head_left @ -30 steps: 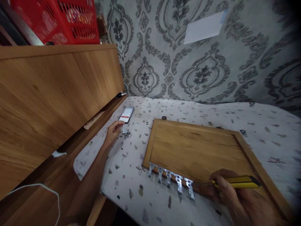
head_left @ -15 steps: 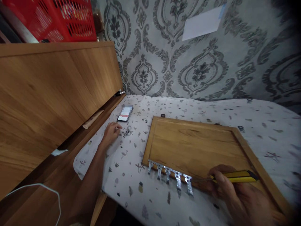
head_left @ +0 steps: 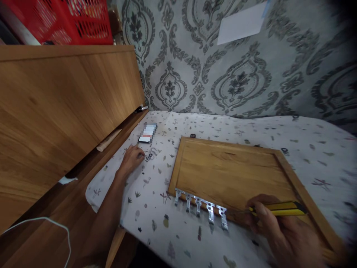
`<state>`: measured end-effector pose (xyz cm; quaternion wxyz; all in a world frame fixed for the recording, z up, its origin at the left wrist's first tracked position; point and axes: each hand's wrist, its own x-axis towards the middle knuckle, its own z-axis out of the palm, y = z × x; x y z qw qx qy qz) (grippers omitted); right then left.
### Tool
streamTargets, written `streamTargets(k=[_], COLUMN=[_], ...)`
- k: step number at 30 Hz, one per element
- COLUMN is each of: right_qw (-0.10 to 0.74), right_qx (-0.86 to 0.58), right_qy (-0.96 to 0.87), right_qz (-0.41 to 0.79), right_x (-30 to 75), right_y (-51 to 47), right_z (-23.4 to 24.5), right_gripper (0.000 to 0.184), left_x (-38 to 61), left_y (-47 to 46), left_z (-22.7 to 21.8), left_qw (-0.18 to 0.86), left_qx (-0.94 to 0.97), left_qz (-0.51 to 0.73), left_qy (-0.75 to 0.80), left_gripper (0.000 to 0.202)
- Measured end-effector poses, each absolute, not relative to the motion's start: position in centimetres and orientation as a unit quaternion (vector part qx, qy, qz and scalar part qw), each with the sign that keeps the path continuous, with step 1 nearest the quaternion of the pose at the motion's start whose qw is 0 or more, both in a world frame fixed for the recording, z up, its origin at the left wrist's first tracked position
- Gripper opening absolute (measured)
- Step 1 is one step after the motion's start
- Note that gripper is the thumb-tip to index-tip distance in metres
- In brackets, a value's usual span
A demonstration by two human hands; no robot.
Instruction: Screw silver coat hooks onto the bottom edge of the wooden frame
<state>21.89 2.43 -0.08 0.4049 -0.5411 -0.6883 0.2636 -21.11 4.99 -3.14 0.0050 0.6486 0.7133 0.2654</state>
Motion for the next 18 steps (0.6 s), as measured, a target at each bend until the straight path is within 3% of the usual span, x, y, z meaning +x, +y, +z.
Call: streamTargets(k=[8, 18], right_qw=[0.423, 0.381], right_qx=[-0.556, -0.553], right_qy=[-0.672, -0.697], right_qz=[0.247, 0.252], right_x=[21.6, 22.8], right_y=[2.1, 3.2], right_z=[-0.3, -0.9], right_gripper=[0.047, 0.05], left_x=[-20.6, -22.3], left_y=[5.2, 4.5], left_z=[-3.6, -2.8], left_qw=[0.006, 0.012], left_qx=[0.647, 0.538], left_qz=[0.294, 0.411], left_qy=[0.704, 0.736], left_gripper=[0.014, 0.007])
